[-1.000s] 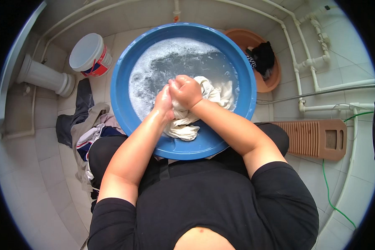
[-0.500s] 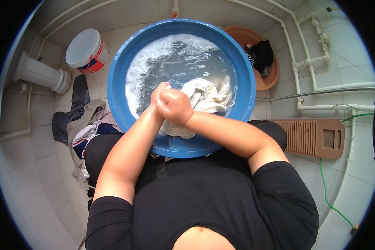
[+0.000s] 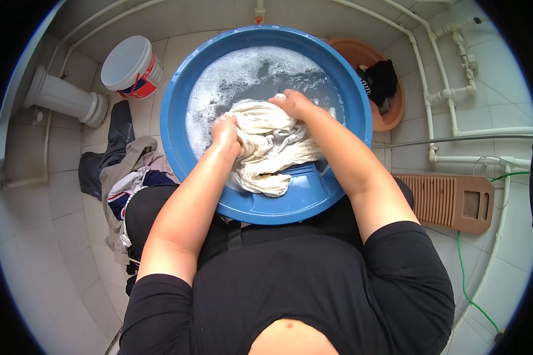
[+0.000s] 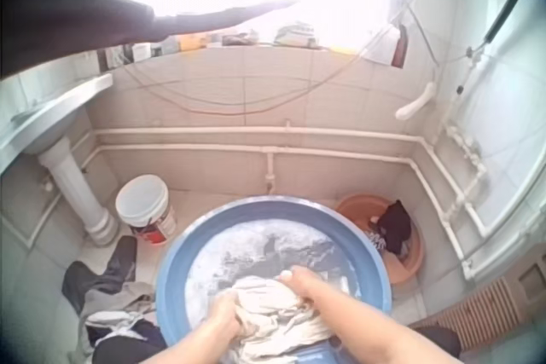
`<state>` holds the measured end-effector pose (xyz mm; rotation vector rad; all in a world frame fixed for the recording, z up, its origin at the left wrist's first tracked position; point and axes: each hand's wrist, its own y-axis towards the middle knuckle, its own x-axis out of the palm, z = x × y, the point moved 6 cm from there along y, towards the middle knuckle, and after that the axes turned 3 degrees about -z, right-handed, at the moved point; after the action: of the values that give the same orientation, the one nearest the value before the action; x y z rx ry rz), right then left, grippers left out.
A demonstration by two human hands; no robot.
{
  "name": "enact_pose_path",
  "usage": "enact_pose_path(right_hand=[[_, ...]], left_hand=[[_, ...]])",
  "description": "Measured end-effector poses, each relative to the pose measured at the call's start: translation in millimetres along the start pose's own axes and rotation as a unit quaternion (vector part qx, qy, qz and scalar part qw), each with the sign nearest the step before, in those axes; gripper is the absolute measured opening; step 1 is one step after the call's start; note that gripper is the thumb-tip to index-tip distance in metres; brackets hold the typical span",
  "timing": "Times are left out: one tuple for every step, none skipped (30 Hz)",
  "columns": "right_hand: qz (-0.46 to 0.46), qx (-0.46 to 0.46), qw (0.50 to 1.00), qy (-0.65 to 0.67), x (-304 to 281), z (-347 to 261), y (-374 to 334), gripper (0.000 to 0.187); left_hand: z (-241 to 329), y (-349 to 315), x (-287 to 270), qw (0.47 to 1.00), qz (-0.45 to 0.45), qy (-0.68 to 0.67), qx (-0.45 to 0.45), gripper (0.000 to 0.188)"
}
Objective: The person sits on the floor and hand-washes a white cloth in a blue basin filled with soapy water. They repeatedly scrub the cloth against a washboard, wring it out, and submerge it back into the water.
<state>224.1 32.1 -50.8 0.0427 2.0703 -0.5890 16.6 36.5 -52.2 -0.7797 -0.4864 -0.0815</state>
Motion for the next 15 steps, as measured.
enact_pose_path(right_hand=[[-0.023, 0.051, 0.998, 0.016, -6, 1, -2, 0.055], [-0.046, 0.102, 0.993, 0.032, -15, 0, -5, 0.054], [-0.069, 0.155, 0.984, 0.048, -17, 4, -9, 0.052], [-0.005, 0.097, 0.995, 0.008, -22, -7, -9, 0.049], [0.060, 0.039, 0.997, -0.032, -20, -23, -14, 0.046], [0.123, -0.019, 0.989, -0.075, -18, -37, -20, 0.044], [0.182, -0.134, 0.974, 0.007, -14, -56, -31, 0.036], [0.142, -0.111, 0.973, 0.144, -4, -59, -34, 0.033], [0.168, -0.203, 0.949, 0.172, -6, -82, -53, 0.030], [0.139, -0.245, 0.938, 0.204, -5, -109, -74, 0.029], [0.163, -0.318, 0.906, 0.229, 0, -125, -92, 0.025], [0.187, -0.363, 0.902, 0.139, -3, -145, -120, 0.021], [0.194, -0.419, 0.876, 0.138, -8, -161, -142, 0.021], [0.210, -0.435, 0.866, 0.127, -12, -168, -155, 0.020], [0.229, -0.449, 0.856, 0.115, -15, -170, -162, 0.019]], left_hand=[[-2, 6, -5, 1.000, 0.002, 0.021, 0.014, 0.025], [-7, 13, -11, 0.999, 0.004, 0.042, 0.028, 0.023], [-6, 11, -9, 0.997, 0.006, 0.062, 0.039, 0.020], [-3, 4, -4, 0.997, 0.008, 0.068, 0.031, 0.020], [-5, 8, -3, 0.999, -0.020, 0.023, 0.025, 0.021], [-9, 16, -3, 0.998, -0.048, -0.024, 0.018, 0.023], [-6, 12, 6, 0.994, -0.075, -0.073, 0.012, 0.025], [-6, 7, 13, 0.992, -0.085, -0.085, -0.023, 0.028], [9, -22, 29, 0.989, -0.091, -0.099, -0.059, 0.030], [17, -38, 35, 0.985, -0.095, -0.115, -0.088, 0.032], [6, -16, 23, 0.982, -0.141, -0.100, -0.079, 0.031], [2, -3, 13, 0.982, -0.149, -0.087, -0.075, 0.028], [0, 5, 7, 0.982, -0.160, -0.073, -0.073, 0.025], [-4, 10, 2, 0.978, -0.157, -0.066, -0.118, 0.023], [-9, 11, 0, 0.980, -0.164, -0.056, -0.093, 0.024]])
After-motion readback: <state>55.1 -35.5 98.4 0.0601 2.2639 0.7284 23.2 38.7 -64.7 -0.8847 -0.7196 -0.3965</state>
